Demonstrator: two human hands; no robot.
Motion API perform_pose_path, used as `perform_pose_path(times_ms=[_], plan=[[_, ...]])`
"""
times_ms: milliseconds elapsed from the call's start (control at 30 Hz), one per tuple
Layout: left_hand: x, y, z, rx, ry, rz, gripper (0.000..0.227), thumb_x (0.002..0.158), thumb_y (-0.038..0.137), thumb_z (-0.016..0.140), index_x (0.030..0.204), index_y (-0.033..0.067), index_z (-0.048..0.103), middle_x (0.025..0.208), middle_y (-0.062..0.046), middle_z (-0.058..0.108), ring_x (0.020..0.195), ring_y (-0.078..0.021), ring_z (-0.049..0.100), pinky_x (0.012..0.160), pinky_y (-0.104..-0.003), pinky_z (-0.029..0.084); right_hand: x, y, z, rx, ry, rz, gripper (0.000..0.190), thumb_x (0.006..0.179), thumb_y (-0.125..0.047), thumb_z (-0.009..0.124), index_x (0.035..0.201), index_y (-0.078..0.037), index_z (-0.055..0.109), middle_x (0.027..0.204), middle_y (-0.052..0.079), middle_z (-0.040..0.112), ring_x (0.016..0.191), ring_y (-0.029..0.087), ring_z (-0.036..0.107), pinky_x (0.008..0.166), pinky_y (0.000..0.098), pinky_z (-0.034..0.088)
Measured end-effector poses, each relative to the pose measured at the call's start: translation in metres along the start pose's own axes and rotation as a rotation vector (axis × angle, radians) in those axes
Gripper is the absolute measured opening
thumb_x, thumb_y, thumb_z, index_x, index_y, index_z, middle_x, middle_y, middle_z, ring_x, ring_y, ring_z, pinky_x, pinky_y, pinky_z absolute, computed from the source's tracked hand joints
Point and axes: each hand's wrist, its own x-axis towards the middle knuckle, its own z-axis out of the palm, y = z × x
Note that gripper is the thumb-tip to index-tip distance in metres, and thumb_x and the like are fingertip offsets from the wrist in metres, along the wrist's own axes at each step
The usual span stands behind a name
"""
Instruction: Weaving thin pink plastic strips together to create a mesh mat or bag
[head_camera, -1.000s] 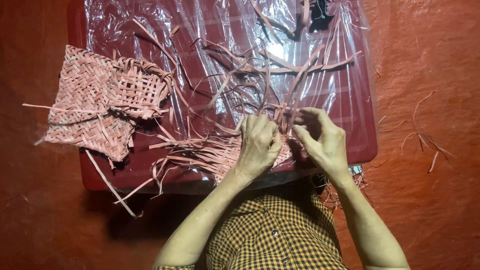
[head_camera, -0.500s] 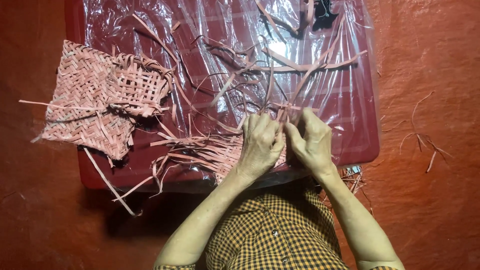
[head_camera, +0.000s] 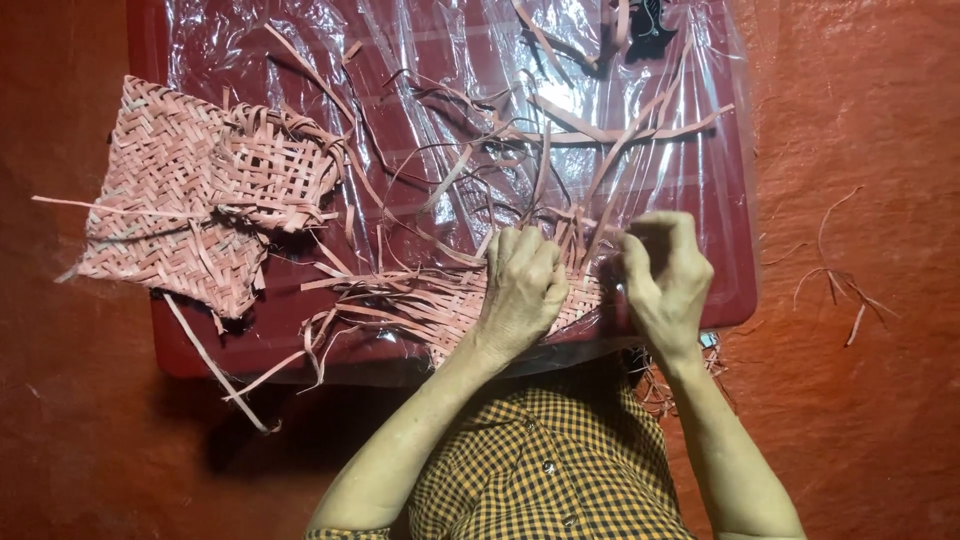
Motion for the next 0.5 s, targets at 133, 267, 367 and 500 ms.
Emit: perform_pose_path(times_ms=[133, 267, 367, 500], plan=[[-0.001, -0.002, 0.002, 0.003, -0.011, 0.005, 0.013, 0.067, 0.001, 0.057, 0.067, 0.0091, 0.047, 0.069, -0.003, 0.039, 0.076, -0.0187, 0.041, 0.084, -0.037, 0.034, -0.015, -0.007, 0.017, -0.033, -0.113, -0.059, 0.023, 0.078, 0.001, 0.052, 0.096, -0.012, 0.057, 0.08, 0.006, 0.065, 0.074, 0.028, 0.064, 0.064, 0.0362, 0.051], [0.004, 0.006, -0.01, -0.012, -0.018, -0.01, 0.012, 0.067, 0.003, 0.057, 0.068, 0.0089, 0.047, 0.071, -0.003, 0.038, 0.077, -0.0184, 0.04, 0.084, -0.037, 0.033, -0.017, 0.002, 0.031, -0.119, -0.238, -0.238, 0.035, 0.068, 0.004, 0.054, 0.101, -0.008, 0.053, 0.085, 0.012, 0.061, 0.079, 0.031, 0.061, 0.069, 0.04, 0.051], [0.005, 0.011, -0.015, -0.05, 0.058, -0.007, 0.008, 0.072, 0.006, 0.056, 0.068, 0.0075, 0.049, 0.071, -0.003, 0.041, 0.077, -0.0188, 0.041, 0.087, -0.039, 0.033, -0.016, 0.002, 0.033, -0.155, -0.247, -0.289, 0.033, 0.069, -0.006, 0.059, 0.101, -0.01, 0.055, 0.089, 0.009, 0.059, 0.082, 0.029, 0.06, 0.072, 0.0385, 0.049], [0.009, 0.025, -0.044, -0.119, 0.311, 0.005, 0.009, 0.079, 0.002, 0.053, 0.073, 0.008, 0.057, 0.067, -0.002, 0.046, 0.07, -0.019, 0.046, 0.078, -0.035, 0.039, -0.021, 0.013, 0.038, -0.173, -0.23, -0.285, 0.018, 0.073, -0.024, 0.066, 0.084, -0.012, 0.056, 0.088, 0.006, 0.056, 0.079, 0.027, 0.057, 0.069, 0.0383, 0.048]])
